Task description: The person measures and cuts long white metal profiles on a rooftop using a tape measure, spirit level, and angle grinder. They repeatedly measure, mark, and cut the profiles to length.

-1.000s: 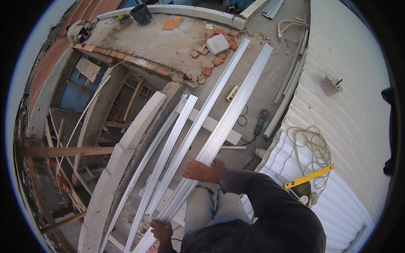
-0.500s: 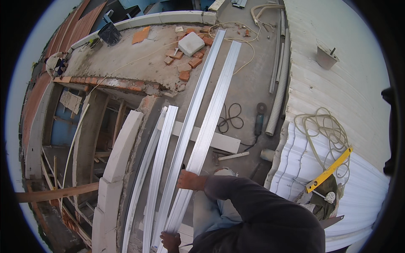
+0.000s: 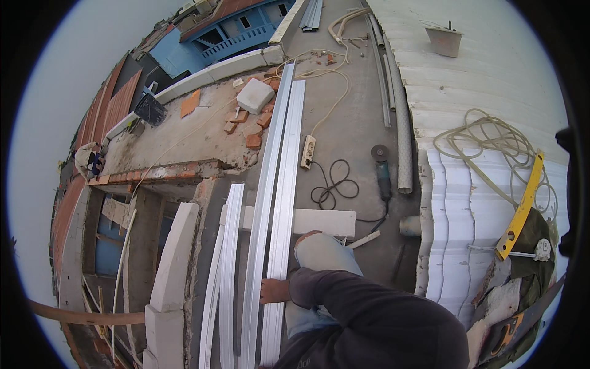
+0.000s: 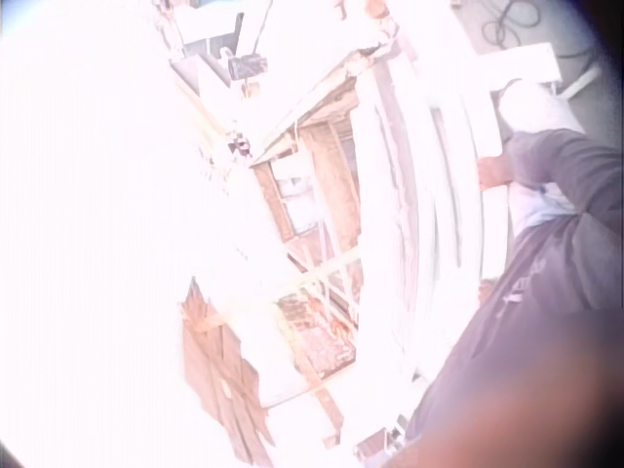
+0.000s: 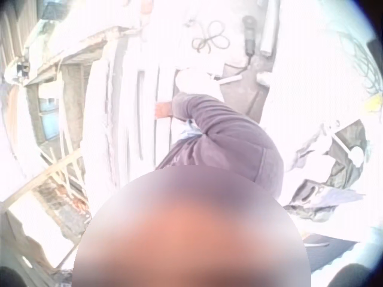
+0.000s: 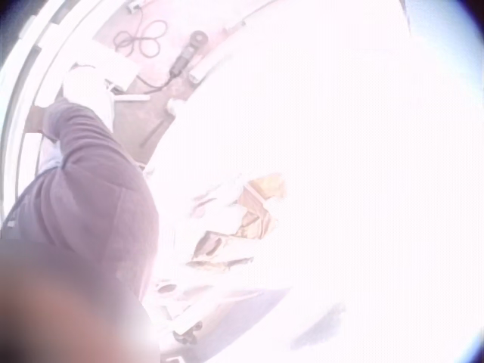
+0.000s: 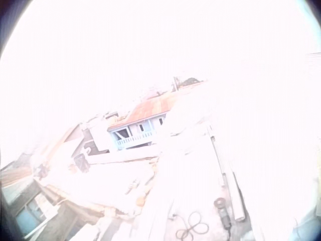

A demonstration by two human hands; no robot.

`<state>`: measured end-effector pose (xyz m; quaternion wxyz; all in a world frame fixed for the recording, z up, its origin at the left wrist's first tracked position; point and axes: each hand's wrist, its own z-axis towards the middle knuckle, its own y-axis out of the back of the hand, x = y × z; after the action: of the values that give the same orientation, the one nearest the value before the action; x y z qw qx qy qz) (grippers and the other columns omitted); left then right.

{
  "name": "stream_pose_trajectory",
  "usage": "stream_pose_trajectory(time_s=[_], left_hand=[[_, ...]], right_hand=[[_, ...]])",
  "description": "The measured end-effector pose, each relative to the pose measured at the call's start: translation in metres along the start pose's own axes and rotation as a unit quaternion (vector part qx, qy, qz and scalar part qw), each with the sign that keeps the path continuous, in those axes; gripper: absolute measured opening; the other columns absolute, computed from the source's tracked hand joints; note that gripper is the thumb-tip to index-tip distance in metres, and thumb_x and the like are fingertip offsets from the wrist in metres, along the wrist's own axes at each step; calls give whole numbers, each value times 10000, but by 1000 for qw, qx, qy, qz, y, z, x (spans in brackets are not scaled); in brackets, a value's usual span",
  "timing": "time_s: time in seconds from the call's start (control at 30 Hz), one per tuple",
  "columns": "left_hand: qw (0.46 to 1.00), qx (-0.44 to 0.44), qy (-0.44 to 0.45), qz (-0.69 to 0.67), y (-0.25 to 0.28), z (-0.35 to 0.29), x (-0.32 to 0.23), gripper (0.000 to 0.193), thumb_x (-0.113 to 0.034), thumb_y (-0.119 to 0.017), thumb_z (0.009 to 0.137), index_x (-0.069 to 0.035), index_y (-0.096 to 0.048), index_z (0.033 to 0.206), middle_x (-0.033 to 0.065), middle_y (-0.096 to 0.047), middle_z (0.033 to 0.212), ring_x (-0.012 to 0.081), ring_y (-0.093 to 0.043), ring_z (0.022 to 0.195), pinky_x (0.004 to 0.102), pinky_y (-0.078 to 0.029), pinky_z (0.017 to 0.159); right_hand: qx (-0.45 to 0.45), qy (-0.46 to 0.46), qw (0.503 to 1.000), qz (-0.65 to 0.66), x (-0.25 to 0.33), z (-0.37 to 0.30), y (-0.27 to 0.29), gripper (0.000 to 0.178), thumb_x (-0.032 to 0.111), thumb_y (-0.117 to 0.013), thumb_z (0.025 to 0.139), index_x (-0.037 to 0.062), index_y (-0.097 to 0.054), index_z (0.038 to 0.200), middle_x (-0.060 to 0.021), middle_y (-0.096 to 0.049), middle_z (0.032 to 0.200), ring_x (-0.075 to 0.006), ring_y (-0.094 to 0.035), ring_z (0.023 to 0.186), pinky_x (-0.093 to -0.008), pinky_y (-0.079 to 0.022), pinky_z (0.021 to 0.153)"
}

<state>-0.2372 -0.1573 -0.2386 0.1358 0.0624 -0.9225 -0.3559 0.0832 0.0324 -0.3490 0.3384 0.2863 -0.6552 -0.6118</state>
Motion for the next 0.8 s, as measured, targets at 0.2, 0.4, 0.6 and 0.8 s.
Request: stream_pose_trajectory(time_s=[0.2,0.4,0.6,0.8], left_hand=[[998,-36,-14,43,-5,27,-13,762,-400,-660,914,29,-482,1517,289,-520,1524,480,-502,1406,565,-480,1108],[999,-31,8,31,-33,46,-5,741,-403,-640,922,19,-495,1514,282,-529,1519,481,-511,1399,561,-480,1110],[999,-33,31,15,-65,45,19,722,-405,-621,930,9,-507,1510,276,-538,1515,483,-519,1391,557,-480,1111],[995,-28,79,-44,-70,38,30,697,-396,-589,937,-33,-515,1527,243,-514,1555,486,-513,1400,563,-494,1102]], right_hand=[[-27,-4,1000,0,-10,-1,-1,226,258,-695,929,204,-658,1145,-21,-691,1087,-244,-660,1104,-426,-460,963],[65,-26,986,150,-19,-5,28,479,428,-804,859,125,-652,1197,-48,-680,1121,-261,-652,1112,-405,-469,958],[-21,-88,994,67,-58,25,57,744,570,-866,775,100,-651,1310,-116,-616,1356,-300,-545,1334,-479,-429,1100],[-85,-46,984,147,-86,38,40,948,662,-844,729,135,-570,1467,-171,-395,1658,-362,-346,1557,-591,-252,1280]])
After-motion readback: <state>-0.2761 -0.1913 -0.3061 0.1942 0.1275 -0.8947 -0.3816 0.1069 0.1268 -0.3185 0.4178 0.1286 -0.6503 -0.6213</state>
